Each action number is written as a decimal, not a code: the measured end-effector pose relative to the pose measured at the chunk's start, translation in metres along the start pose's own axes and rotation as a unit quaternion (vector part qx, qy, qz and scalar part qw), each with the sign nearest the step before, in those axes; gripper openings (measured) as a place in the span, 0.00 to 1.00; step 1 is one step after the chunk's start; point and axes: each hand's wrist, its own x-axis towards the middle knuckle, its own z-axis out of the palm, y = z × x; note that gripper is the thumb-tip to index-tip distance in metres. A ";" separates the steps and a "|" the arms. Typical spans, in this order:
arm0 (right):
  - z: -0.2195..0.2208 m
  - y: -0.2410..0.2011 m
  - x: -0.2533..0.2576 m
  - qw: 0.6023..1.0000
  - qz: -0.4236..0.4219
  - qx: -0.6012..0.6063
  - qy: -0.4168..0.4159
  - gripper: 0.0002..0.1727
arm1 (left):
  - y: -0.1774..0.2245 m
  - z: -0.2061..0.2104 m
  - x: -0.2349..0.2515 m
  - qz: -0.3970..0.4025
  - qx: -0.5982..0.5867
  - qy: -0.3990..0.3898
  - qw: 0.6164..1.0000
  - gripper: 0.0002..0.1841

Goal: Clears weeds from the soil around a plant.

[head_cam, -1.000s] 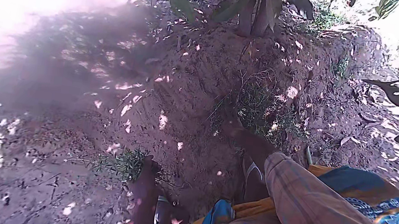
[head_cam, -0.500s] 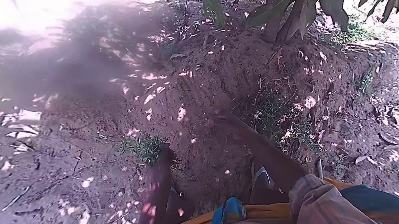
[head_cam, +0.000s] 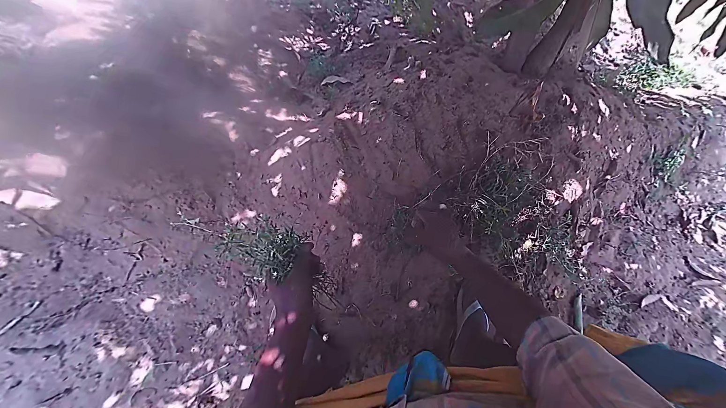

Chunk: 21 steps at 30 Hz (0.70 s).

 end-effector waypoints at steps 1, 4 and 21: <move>0.009 0.002 0.006 0.999 -0.045 -0.024 0.011 0.16 | 0.000 0.000 0.000 -0.002 0.002 -0.001 1.000 0.10; 0.014 -0.015 0.011 0.990 -0.020 -0.102 -0.095 0.38 | -0.002 0.002 0.000 -0.001 0.004 0.001 1.000 0.10; 0.014 -0.026 0.020 0.964 -0.068 -0.155 -0.207 0.21 | -0.003 -0.002 0.000 0.011 0.000 -0.023 1.000 0.10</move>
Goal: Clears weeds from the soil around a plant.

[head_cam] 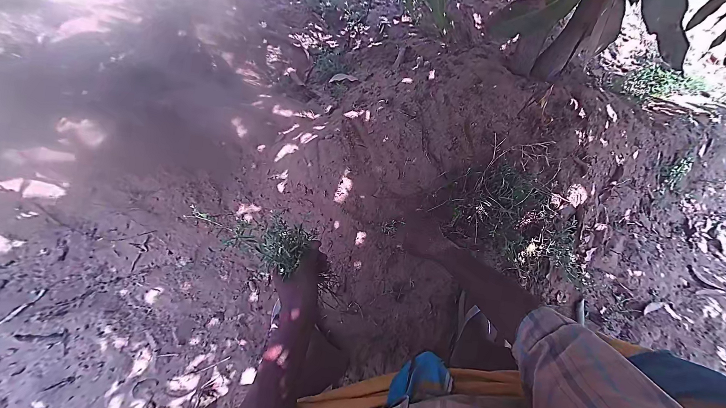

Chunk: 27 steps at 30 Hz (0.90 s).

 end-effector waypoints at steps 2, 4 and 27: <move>0.019 -0.013 0.001 0.999 -0.005 0.047 -0.002 0.23 | -0.001 0.002 0.000 -0.002 0.002 0.002 1.000 0.09; 0.015 -0.027 -0.003 0.997 0.029 0.055 -0.056 0.26 | 0.001 0.003 -0.001 -0.002 0.006 -0.001 1.000 0.10; -0.089 -0.006 -0.110 0.903 0.043 0.412 0.114 0.21 | 0.011 0.005 0.001 -0.032 -0.075 -0.074 0.994 0.12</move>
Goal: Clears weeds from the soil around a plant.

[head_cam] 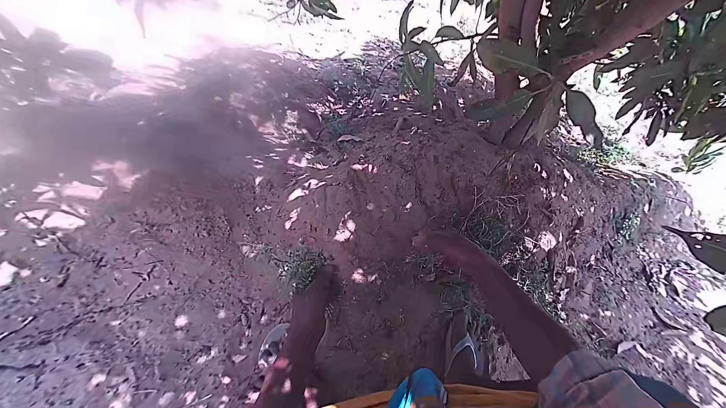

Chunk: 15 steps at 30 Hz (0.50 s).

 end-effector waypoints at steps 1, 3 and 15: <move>0.002 -0.005 -0.007 0.996 -0.025 0.085 0.007 0.20 | 0.002 0.001 -0.002 0.001 -0.017 -0.021 1.000 0.12; 0.012 -0.014 -0.022 0.972 -0.071 0.225 0.015 0.20 | 0.005 0.002 -0.009 -0.003 -0.062 -0.067 0.996 0.14; 0.080 -0.004 -0.042 0.947 -0.135 0.292 0.011 0.21 | 0.008 -0.009 -0.011 -0.024 -0.117 -0.056 0.991 0.15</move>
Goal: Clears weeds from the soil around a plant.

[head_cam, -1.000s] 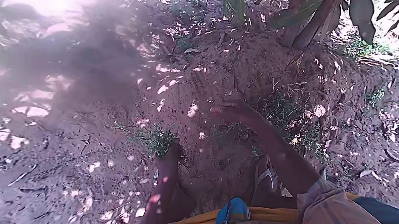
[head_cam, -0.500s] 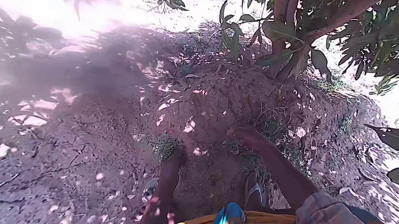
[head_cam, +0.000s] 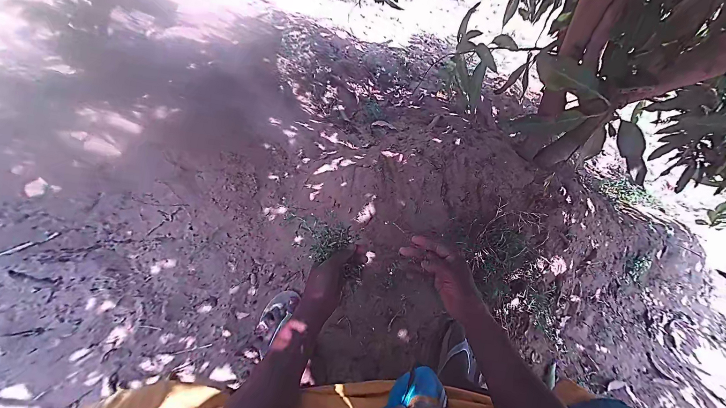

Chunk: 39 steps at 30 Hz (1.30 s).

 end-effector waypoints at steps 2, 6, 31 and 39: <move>0.001 0.003 0.002 0.999 -0.014 -0.028 -0.025 0.23 | 0.001 0.000 -0.001 0.002 0.003 0.003 1.000 0.14; -0.002 0.012 0.009 0.996 -0.040 -0.056 -0.055 0.20 | -0.001 0.000 0.002 0.005 0.021 0.009 1.000 0.14; -0.044 0.022 0.028 0.968 0.071 0.096 0.223 0.07 | -0.008 0.018 -0.003 -0.025 0.102 0.017 0.994 0.10; 0.005 0.036 0.015 0.962 0.043 0.198 0.183 0.05 | -0.017 0.021 -0.012 -0.121 0.015 -0.121 0.985 0.14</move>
